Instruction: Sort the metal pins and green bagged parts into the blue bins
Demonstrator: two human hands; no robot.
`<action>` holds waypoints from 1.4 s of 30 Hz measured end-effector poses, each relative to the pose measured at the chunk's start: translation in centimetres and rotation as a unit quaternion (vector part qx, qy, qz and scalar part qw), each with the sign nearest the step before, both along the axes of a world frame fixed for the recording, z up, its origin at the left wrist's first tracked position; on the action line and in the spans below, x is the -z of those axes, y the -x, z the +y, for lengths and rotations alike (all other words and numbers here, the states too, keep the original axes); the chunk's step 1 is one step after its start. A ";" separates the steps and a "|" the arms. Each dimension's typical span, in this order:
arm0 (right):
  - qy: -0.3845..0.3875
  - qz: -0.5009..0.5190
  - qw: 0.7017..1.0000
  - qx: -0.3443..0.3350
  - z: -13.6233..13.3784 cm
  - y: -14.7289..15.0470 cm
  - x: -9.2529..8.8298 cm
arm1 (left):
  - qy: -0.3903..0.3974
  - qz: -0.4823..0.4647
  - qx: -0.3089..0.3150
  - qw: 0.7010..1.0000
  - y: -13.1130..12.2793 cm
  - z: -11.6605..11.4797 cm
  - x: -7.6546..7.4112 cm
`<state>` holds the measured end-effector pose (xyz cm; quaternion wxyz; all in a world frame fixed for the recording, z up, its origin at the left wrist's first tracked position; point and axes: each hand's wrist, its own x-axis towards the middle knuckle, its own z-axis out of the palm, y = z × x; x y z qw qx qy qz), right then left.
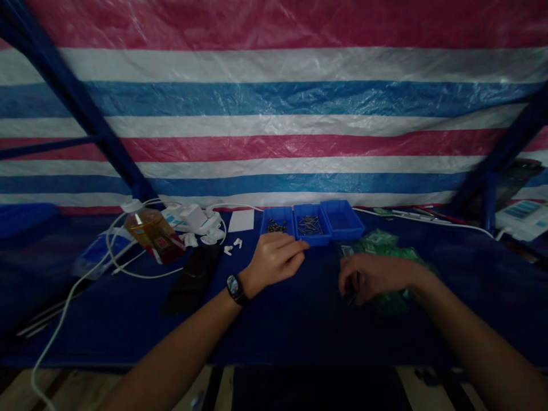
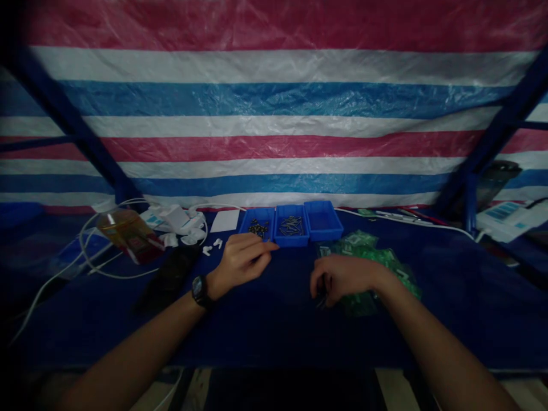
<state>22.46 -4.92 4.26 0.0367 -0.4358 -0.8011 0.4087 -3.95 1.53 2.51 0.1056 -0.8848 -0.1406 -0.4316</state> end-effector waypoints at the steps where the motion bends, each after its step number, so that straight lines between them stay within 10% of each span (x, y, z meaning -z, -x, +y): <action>1: 0.003 0.010 1.000 0.004 0.2 0.0 0.2 | -0.002 -0.002 0.000 1.000 -0.2 -0.2 -0.1; 13: -0.073 0.030 0.992 0.100 1.4 1.5 2.8 | 0.229 0.290 0.020 0.929 -1.8 -1.3 2.0; 42: -0.170 -0.048 0.970 0.164 1.0 3.4 2.7 | 0.336 0.166 0.060 0.925 -3.1 -0.7 4.0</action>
